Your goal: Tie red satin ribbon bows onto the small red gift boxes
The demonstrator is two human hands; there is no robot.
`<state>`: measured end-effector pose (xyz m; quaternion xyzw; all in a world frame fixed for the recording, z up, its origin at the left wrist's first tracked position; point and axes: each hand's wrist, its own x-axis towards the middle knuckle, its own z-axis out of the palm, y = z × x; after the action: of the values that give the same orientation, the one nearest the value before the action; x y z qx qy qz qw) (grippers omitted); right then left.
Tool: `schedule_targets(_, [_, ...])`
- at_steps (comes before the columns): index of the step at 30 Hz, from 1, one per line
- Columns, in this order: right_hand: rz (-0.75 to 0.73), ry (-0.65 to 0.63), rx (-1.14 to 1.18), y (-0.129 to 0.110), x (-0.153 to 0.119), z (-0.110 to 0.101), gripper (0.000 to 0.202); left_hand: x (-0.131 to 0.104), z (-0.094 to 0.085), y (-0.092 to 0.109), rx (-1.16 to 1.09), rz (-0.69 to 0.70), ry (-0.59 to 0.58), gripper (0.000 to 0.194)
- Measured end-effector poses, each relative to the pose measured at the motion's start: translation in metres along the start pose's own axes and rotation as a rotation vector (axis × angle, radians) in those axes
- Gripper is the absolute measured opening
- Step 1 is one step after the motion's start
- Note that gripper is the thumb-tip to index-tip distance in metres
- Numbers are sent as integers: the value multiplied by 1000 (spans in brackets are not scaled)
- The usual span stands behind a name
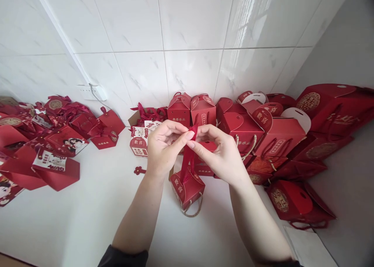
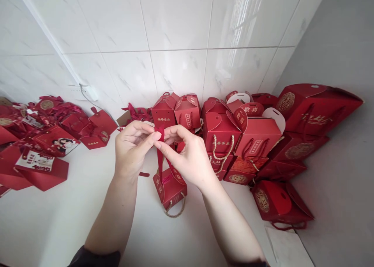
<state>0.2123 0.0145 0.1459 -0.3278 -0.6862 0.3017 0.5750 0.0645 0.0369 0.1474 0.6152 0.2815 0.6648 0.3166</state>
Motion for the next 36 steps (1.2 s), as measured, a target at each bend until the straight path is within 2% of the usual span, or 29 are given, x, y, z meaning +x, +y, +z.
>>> schedule_targets(6, [23,28,-91,-1,-6,0,13,-3,0,5,102,78,9,17])
schedule_targets(10, [32,8,-171,-4,-10,-1,23,-3,-6,5,90,15,-56,19])
schedule_targets(12, [16,12,-179,-5,-10,-3,23,-3,-15,-5,18,-42,-181,31])
schedule_targets(13, [6,15,-180,-4,-10,-4,22,-4,-21,-13,-24,-60,-280,41])
schedule_targets(15, [-10,16,-168,-3,-10,-7,20,-10,-32,-33,-66,-104,-559,64])
schedule_targets(17, [-16,7,-135,-2,-9,-10,18,-23,-40,-55,21,-152,-791,74])
schedule_targets(19, [-12,-7,-94,-2,-9,-10,17,-40,-44,-75,87,-239,-923,78])
schedule_targets(21, [-3,-16,-63,-1,-10,-9,16,-58,-44,-90,156,-267,-924,81])
schedule_targets(23, [7,-17,-41,0,-13,-6,15,-72,-42,-100,223,-268,-872,84])
schedule_targets(26, [14,6,-26,4,-17,-1,14,-85,-41,-108,219,-283,-800,77])
schedule_targets(30, [12,105,-44,14,-21,2,14,-87,-42,-110,153,-331,-795,60])
schedule_targets(33, [-64,195,-107,19,-21,3,18,-84,-42,-111,173,-338,-831,47])
schedule_targets(36, [-138,232,-146,19,-20,3,19,-82,-39,-110,197,-336,-882,40])
